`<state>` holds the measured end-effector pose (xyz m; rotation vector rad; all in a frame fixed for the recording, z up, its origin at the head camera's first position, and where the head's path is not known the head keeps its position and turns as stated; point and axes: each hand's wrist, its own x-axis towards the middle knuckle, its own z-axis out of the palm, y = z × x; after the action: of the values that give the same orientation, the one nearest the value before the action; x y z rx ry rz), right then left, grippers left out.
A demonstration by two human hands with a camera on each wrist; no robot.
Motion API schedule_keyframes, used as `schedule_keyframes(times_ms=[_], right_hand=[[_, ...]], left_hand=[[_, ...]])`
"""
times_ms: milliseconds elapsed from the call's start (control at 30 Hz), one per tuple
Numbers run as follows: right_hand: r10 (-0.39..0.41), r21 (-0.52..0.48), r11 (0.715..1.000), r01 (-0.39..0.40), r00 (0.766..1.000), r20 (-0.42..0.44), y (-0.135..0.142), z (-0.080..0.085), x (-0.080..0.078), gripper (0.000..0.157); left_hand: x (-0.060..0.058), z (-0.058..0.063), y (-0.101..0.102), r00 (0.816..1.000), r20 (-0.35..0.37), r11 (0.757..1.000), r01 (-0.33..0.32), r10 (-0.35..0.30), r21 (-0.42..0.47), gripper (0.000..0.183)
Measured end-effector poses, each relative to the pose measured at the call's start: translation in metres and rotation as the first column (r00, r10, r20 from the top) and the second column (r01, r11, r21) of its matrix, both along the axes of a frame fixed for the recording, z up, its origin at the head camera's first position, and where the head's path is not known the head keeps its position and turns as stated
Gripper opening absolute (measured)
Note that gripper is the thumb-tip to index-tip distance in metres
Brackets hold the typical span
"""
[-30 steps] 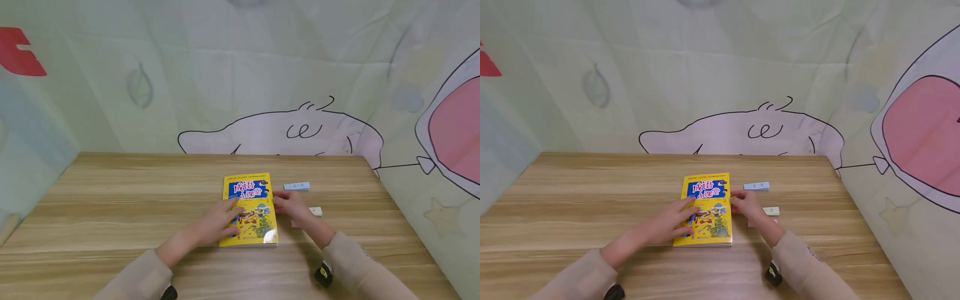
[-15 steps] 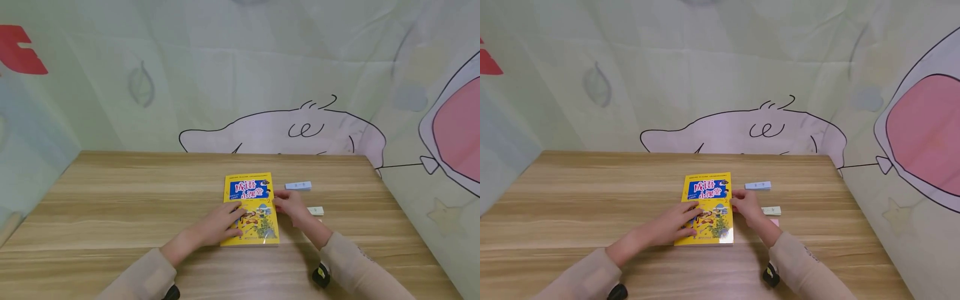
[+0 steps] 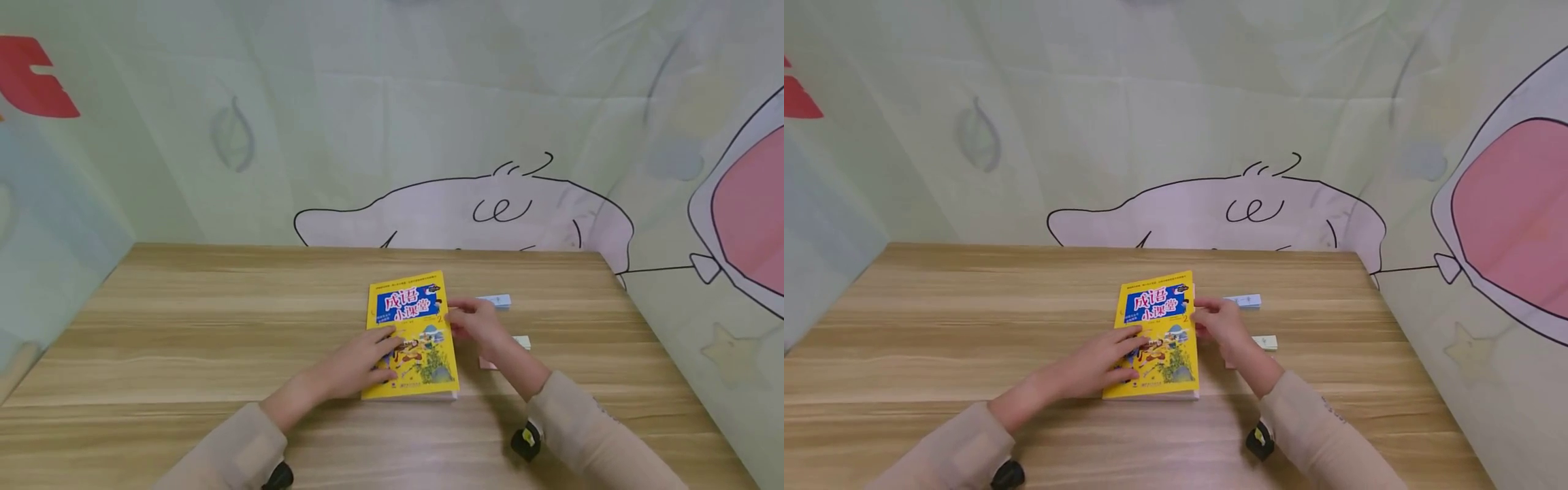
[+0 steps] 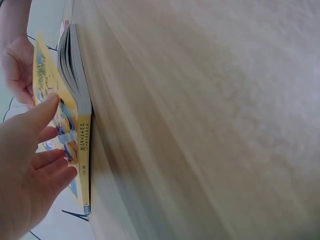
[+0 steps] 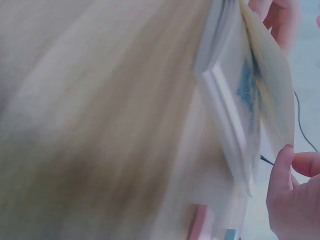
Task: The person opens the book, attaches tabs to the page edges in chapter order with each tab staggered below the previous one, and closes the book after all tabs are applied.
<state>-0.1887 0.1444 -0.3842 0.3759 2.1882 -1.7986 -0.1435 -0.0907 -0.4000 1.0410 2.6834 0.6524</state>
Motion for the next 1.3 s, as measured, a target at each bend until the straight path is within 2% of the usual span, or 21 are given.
schedule_keyframes(times_ms=[67, 133, 200, 333, 433, 633, 733, 867, 933, 1067, 1167, 1300], right_hand=[[0.001, -0.020, 1.000, -0.001, 1.000, -0.004, 0.000, 0.003, 0.000, 0.035], [0.009, -0.044, 0.999, -0.009, 1.000, -0.008, 0.000, 0.006, -0.001, 0.036], [0.014, -0.067, 0.998, -0.015, 1.000, -0.013, -0.001, 0.009, -0.002, 0.038], [0.034, -0.116, 0.993, -0.036, 0.999, -0.020, -0.006, 0.017, -0.002, 0.039], [0.047, -0.144, 0.988, -0.050, 0.999, -0.025, -0.013, 0.024, -0.004, 0.040], [0.103, -0.180, 0.977, -0.114, 0.992, -0.074, -0.027, 0.038, -0.008, 0.042], [0.115, -0.190, 0.973, -0.131, 0.989, -0.089, -0.033, 0.044, -0.008, 0.042], [0.130, -0.202, 0.968, -0.147, 0.987, -0.097, -0.042, 0.051, -0.008, 0.042], [0.145, -0.204, 0.965, -0.165, 0.983, -0.109, -0.047, 0.054, -0.007, 0.042], [0.156, -0.205, 0.962, -0.182, 0.979, -0.134, -0.055, 0.056, -0.007, 0.042], [0.151, -0.203, 0.963, -0.178, 0.978, -0.142, -0.060, 0.057, -0.006, 0.042], [0.152, -0.197, 0.963, -0.182, 0.976, -0.156, -0.065, 0.056, -0.005, 0.040]], left_hand=[[0.000, 0.001, 0.000, 0.999, 0.030, 0.999, -0.015, 0.014, 0.030, 0.054], [-0.001, 0.002, -0.001, 0.995, 0.095, 0.996, -0.045, 0.038, 0.078, 0.052], [-0.002, 0.002, -0.002, 0.981, 0.177, 0.986, -0.101, 0.078, 0.130, 0.051], [-0.004, 0.003, -0.004, 0.949, 0.287, 0.941, -0.208, 0.128, 0.267, 0.047], [-0.004, 0.005, -0.003, 0.939, 0.307, 0.905, -0.261, 0.157, 0.335, 0.045], [0.002, 0.017, 0.002, 0.903, 0.371, 0.844, -0.364, 0.216, 0.395, 0.050], [0.004, 0.024, 0.006, 0.887, 0.401, 0.825, -0.396, 0.229, 0.405, 0.052], [0.005, 0.035, 0.012, 0.876, 0.423, 0.803, -0.417, 0.230, 0.426, 0.055], [0.006, 0.041, 0.014, 0.870, 0.433, 0.786, -0.432, 0.234, 0.443, 0.056], [0.007, 0.053, 0.017, 0.846, 0.470, 0.748, -0.478, 0.252, 0.460, 0.060], [0.009, 0.059, 0.018, 0.838, 0.472, 0.741, -0.497, 0.274, 0.451, 0.063], [0.012, 0.063, 0.017, 0.838, 0.454, 0.749, -0.503, 0.302, 0.431, 0.067]])
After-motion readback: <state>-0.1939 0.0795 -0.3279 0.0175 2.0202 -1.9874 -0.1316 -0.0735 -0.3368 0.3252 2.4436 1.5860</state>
